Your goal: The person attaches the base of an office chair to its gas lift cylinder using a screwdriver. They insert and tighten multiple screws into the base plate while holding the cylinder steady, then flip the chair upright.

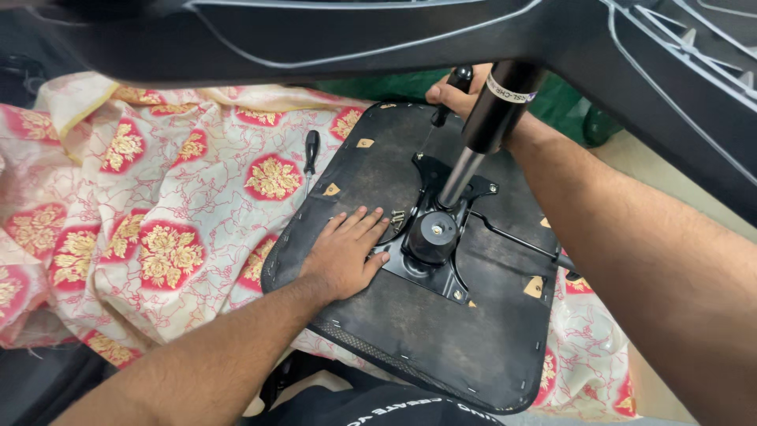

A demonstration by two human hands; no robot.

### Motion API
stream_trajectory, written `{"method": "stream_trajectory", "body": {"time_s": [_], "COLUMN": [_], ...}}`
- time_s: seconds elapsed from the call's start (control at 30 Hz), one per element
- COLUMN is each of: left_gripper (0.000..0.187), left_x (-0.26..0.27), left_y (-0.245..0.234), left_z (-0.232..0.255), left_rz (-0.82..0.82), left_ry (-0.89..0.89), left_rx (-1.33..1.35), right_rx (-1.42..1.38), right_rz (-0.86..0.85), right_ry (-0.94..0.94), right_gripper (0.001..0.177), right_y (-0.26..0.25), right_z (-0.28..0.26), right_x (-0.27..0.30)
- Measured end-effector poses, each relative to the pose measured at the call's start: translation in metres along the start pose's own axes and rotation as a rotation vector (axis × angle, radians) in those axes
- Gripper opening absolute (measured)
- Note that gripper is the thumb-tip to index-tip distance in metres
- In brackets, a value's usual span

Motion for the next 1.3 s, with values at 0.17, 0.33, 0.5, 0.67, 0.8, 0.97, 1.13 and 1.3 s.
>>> {"method": "stream_trajectory", "body": {"time_s": [0.17,0.33,0.5,0.67,0.8,0.97,1.13,1.3], "left_gripper": [0.064,0.064,0.063,0.062,0.063,0.063,0.062,0.062], "left_x": [0.002,0.001,0.001,0.001,-0.001,0.0,0.001,0.001], "left_y": [0.0,0.003,0.004,-0.001,0.0,-0.001,0.001,-0.003], "left_z": [-0.001,-0.001,0.0,0.003,0.003,0.002,0.003,0.004], "left_rz": [0.009,0.011,0.01,-0.002,-0.023,-0.022,-0.012,-0.001], "left_ry": [0.006,0.008,0.005,-0.01,-0.025,-0.03,-0.03,-0.019], "left_rx": [-0.011,-0.011,-0.011,-0.008,-0.02,-0.024,-0.007,0.019], "right_rx": [-0.434,-0.421,-0.391,-0.476,-0.344,-0.763,-0.745,-0.802], "right_rz": [-0.103,-0.145,-0.138,-0.069,-0.15,-0.117,-0.081,-0.007], "right_ry": [0.17,0.2,0.255,0.243,0.263,0.371,0.295,0.265], "right_gripper": [0.032,0.036,0.038,0.035,0.051,0.045,0.027,0.026], "right_y": [0.006,-0.001,-0.011,-0.011,-0.002,0.007,0.003,0.002], "right_z": [0.002,0.001,-0.009,-0.02,-0.015,-0.009,-0.01,-0.007], "right_x": [-0.002,0.0,0.01,0.011,0.007,0.007,0.015,0.012]}}
Point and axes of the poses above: each hand's wrist, its own x-axis away from the middle knuckle, its own y-axis out of the palm, z = x × y, the point moved 2 cm from there along -x, towards the middle knuckle, and after that the axes turned 15 degrees about x, right-handed, at the moved point
